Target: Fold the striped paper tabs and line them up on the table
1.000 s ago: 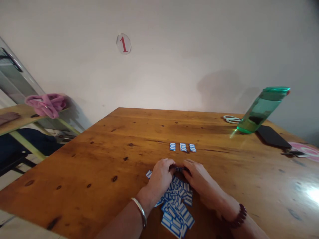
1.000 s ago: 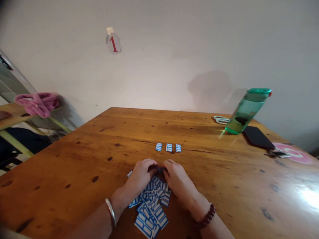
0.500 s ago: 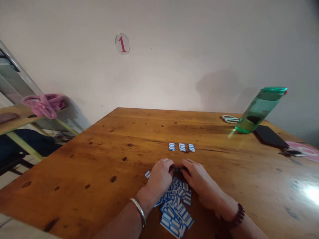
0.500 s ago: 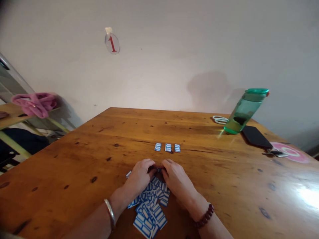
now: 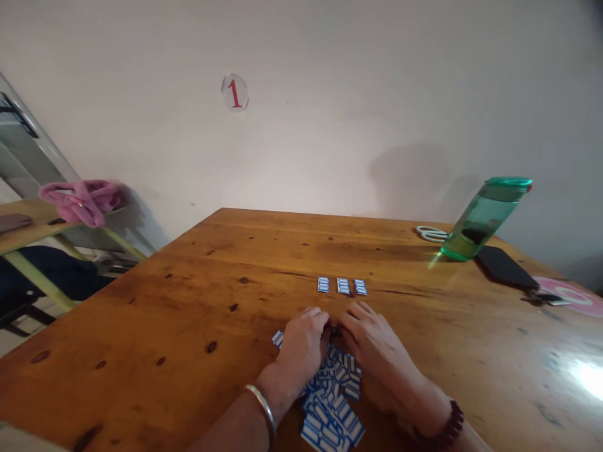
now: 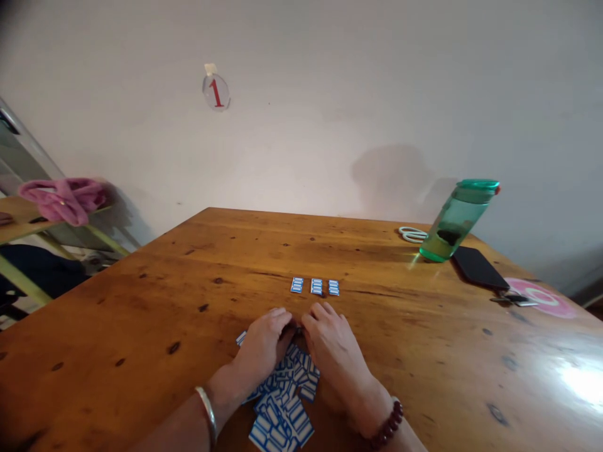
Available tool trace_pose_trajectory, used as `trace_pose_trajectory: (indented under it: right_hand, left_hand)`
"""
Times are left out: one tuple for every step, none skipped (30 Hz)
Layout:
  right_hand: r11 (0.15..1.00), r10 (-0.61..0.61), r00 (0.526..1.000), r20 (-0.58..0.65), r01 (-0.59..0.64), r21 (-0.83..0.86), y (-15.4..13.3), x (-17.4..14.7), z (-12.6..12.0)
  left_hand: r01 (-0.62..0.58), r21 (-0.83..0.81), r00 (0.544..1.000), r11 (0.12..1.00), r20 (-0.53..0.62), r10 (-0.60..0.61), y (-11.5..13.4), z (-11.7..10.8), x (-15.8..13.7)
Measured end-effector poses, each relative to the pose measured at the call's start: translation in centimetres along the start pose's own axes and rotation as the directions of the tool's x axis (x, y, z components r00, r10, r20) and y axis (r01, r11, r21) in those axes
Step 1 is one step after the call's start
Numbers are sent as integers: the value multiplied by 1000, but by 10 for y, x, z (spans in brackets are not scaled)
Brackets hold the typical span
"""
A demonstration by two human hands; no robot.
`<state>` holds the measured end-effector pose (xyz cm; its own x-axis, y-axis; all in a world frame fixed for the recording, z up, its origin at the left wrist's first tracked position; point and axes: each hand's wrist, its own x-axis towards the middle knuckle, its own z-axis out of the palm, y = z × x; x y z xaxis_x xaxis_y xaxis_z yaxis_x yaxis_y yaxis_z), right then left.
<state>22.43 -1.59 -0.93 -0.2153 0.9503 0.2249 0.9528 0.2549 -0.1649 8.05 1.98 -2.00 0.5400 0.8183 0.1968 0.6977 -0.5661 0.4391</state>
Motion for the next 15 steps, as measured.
trace_pose_trajectory:
  right_hand:
    - [1000,-4,1000,0,4,-9,-1,0,1]
    - [1000,-10,1000,-2,10,-8,-2,0,2]
    - [1000,-11,1000,-10,11,4,-3,0,3]
    - [999,-2,1000,-26,3,32,-3,-1,4]
    - [996,29,998,-54,-24,83,-3,-1,4]
    - [982,94,992,-88,-77,174,-2,0,5]
    - [946,183,976,-118,-142,290,1,0,5]
    - [886,290,948,-136,-212,412,7,1,4]
    - [778,414,902,-122,-281,563,14,2,3]
    - [734,466,877,-120,-307,606,23,4,1]
    - [705,504,855,-121,-326,630,34,6,-1]
    - [670,546,830,-116,-349,656,45,9,-3]
    - [633,584,804,-107,-369,681,56,11,-5]
    - [598,623,775,-104,-386,702,67,14,-6]
    - [565,660,745,-100,-404,719,76,16,-6]
  left_hand:
    - [-6,4,1000,1000,0,6,1,0,0]
    - [-12,6,1000,1000,-3,12,1,0,0]
    - [-17,4,1000,1000,-8,17,1,0,0]
    - [-20,-6,1000,1000,-15,20,1,0,0]
    - [-19,-23,1000,1000,-25,19,1,0,0]
    - [-12,-47,999,999,-41,10,1,0,0]
    - [2,-74,998,997,-59,-6,0,0,0]
    - [24,-99,997,995,-74,-32,-1,0,1]
    - [51,-118,994,992,-85,-62,-2,0,1]
    - [80,-128,992,988,-89,-92,-2,-1,2]
    - [103,-130,990,986,-87,-115,-3,-1,2]
    - [117,-127,989,985,-80,-128,-4,-1,3]
    - [123,-121,989,985,-71,-132,-5,-1,3]
    - [122,-116,989,986,-65,-130,-5,-1,4]
    - [119,-113,990,986,-62,-127,-5,-2,4]
